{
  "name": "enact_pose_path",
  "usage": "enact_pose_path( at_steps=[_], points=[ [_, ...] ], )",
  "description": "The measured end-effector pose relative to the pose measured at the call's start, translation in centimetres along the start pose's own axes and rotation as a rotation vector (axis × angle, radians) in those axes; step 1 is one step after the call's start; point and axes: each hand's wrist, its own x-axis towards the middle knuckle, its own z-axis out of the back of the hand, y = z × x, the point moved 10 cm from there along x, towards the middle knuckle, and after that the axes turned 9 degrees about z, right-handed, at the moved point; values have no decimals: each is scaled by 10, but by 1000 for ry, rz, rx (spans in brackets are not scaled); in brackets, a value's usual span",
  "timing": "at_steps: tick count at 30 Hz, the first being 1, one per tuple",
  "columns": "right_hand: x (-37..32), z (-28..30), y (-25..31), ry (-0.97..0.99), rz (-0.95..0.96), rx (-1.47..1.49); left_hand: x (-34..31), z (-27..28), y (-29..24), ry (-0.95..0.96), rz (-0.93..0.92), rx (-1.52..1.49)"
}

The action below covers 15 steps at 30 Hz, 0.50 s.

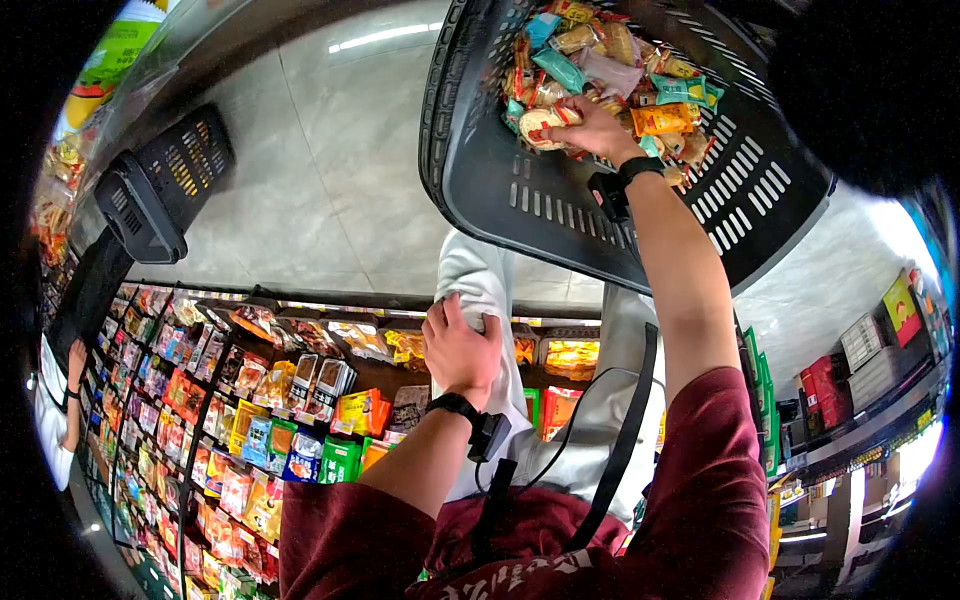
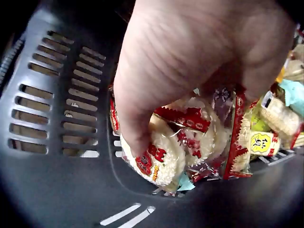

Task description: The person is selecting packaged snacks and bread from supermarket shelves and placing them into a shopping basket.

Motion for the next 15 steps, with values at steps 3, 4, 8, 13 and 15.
enact_pose_path(
  at_steps=[3, 4, 8, 13, 15],
  points=[
    [1, -17, -16, 63, -73, 354, 2, 0, 1, 8, 4, 5],
    [4, -13, -23, 2, -56, 296, 1, 0, 0, 19, 9, 7],
    [5, 8, 10, -114, 81, 127, 0, -1, 2, 8, -3, 5],
    [31, 10, -6, -162, 115, 117, -1, -1, 3, -28, -18, -1],
    [31, 3, -2, -96, 112, 175, -2, -2, 4, -19, -7, 1]
  ],
)
